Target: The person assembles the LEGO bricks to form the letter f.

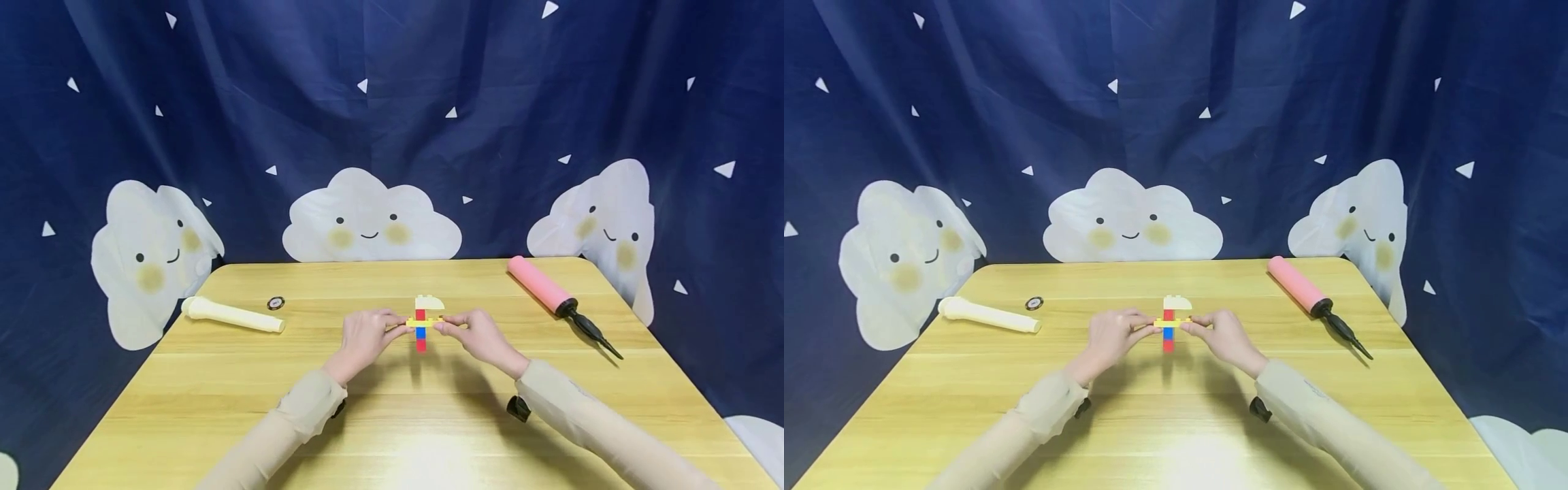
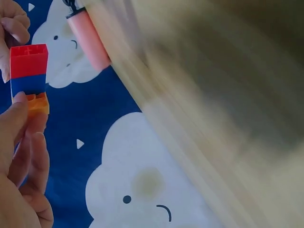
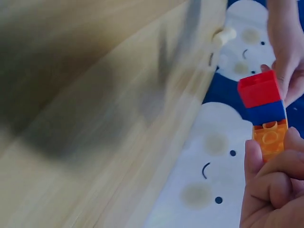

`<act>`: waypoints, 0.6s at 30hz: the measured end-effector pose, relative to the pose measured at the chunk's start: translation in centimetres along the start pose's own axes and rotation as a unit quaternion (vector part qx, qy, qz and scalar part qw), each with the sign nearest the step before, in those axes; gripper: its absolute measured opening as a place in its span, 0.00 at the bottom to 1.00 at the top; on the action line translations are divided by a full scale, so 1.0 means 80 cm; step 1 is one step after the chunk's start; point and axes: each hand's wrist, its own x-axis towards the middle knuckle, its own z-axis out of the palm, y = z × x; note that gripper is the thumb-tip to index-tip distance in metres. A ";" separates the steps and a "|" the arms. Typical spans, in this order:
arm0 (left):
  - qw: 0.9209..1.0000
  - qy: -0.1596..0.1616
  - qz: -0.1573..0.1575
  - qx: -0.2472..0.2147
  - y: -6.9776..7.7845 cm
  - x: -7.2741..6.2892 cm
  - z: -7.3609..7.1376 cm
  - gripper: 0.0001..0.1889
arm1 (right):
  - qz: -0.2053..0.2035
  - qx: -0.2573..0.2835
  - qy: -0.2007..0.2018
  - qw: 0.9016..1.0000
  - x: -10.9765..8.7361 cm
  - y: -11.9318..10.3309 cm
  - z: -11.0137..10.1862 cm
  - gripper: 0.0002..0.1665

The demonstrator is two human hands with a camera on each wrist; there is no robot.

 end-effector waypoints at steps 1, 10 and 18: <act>1.000 -0.019 -0.009 0.008 -0.001 0.003 0.002 0.10 | -0.004 -0.010 0.007 1.000 0.004 0.002 0.001 0.20; 0.982 -0.160 -0.084 0.048 -0.007 0.011 0.028 0.10 | 0.020 -0.014 0.013 1.000 0.036 0.029 0.024 0.14; 0.972 -0.208 -0.103 0.028 -0.010 0.002 0.052 0.08 | 0.030 -0.009 -0.010 0.999 0.037 0.052 0.039 0.11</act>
